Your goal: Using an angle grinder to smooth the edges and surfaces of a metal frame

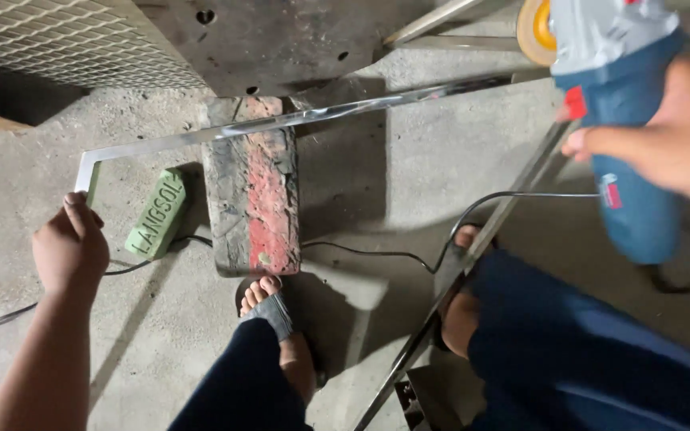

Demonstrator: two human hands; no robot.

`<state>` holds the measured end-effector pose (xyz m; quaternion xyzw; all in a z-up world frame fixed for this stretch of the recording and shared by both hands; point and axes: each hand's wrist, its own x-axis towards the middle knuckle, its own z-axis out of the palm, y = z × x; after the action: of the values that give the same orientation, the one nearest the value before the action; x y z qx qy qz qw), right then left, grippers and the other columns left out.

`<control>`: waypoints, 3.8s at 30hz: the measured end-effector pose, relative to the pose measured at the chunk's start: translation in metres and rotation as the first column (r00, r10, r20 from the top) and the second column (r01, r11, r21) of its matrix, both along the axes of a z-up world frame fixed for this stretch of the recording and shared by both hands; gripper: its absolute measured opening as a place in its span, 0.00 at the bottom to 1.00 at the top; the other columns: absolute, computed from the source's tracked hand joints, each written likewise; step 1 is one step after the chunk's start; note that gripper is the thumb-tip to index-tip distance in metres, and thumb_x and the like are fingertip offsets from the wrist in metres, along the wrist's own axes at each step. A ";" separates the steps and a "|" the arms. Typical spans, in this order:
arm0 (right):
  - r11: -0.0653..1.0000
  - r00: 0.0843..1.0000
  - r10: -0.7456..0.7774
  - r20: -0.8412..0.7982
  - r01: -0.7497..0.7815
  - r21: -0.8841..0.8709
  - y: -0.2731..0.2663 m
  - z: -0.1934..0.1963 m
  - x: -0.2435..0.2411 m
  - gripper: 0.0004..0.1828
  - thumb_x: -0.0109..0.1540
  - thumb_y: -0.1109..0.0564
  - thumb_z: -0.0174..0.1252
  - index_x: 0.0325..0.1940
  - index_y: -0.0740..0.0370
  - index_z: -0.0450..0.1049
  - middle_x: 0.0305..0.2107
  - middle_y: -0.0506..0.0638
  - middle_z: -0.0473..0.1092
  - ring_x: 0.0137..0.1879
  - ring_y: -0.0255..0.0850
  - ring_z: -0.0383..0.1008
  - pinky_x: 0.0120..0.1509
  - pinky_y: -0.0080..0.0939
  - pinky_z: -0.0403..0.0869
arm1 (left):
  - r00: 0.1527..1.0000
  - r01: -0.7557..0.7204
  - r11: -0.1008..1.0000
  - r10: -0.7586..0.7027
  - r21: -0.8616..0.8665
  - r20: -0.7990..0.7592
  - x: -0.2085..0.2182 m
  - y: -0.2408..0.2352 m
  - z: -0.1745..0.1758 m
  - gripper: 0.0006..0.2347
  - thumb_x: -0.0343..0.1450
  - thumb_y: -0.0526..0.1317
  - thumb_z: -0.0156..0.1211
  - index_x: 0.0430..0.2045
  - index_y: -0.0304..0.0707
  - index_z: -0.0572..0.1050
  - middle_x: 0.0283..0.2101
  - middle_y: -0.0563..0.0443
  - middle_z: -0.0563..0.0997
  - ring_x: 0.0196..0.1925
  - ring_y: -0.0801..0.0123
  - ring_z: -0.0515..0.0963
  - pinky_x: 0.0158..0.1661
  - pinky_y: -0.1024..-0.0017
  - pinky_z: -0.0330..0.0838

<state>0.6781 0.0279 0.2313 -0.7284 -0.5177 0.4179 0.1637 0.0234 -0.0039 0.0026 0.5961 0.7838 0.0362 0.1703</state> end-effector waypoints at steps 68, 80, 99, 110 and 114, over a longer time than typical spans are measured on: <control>0.985 0.897 -0.171 0.408 0.162 0.056 -0.026 -0.119 -0.074 0.13 0.54 0.50 0.69 0.32 0.55 0.72 0.28 0.49 0.72 0.35 0.44 0.74 0.39 0.48 0.69 | 0.991 0.133 0.983 -0.136 0.129 0.013 -0.022 0.002 -0.011 0.28 0.88 0.42 0.33 0.12 0.35 0.62 0.12 0.48 0.56 0.13 0.60 0.54 0.23 0.62 0.44; 0.989 0.938 -0.125 0.325 0.092 0.114 -0.022 -0.116 -0.088 0.13 0.55 0.53 0.68 0.40 0.57 0.76 0.35 0.50 0.76 0.40 0.44 0.76 0.45 0.46 0.72 | 0.990 0.130 0.980 -0.136 0.149 0.026 -0.023 0.002 -0.011 0.29 0.88 0.45 0.33 0.12 0.35 0.62 0.12 0.49 0.56 0.14 0.60 0.54 0.23 0.62 0.44; 0.990 0.924 -0.106 0.368 0.132 -0.048 -0.012 -0.104 -0.109 0.29 0.50 0.49 0.71 0.51 0.61 0.73 0.42 0.57 0.76 0.45 0.51 0.76 0.45 0.51 0.73 | 0.989 0.125 0.980 -0.136 0.156 0.059 -0.016 0.005 -0.004 0.29 0.87 0.48 0.30 0.12 0.37 0.62 0.12 0.53 0.54 0.13 0.66 0.51 0.22 0.65 0.42; 0.984 0.888 -0.077 0.454 0.142 -0.111 -0.011 -0.107 -0.119 0.34 0.49 0.44 0.71 0.52 0.63 0.72 0.42 0.62 0.76 0.46 0.58 0.77 0.44 0.55 0.73 | 0.987 0.157 0.976 -0.158 0.153 -0.007 -0.025 0.004 -0.017 0.29 0.88 0.46 0.31 0.14 0.35 0.67 0.11 0.49 0.58 0.12 0.62 0.55 0.21 0.64 0.45; 0.996 0.884 -0.082 0.460 0.094 -0.004 -0.012 -0.116 -0.110 0.33 0.51 0.46 0.71 0.53 0.66 0.70 0.43 0.63 0.75 0.48 0.62 0.76 0.44 0.58 0.72 | 0.984 0.173 0.971 -0.178 0.166 0.011 -0.023 0.005 -0.012 0.30 0.88 0.46 0.30 0.13 0.35 0.65 0.11 0.49 0.57 0.12 0.62 0.54 0.21 0.65 0.43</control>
<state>0.5682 0.0161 0.1157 -0.8313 -0.5026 0.2327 0.0461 0.0007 0.0007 -0.0094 0.6745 0.7201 0.0935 0.1332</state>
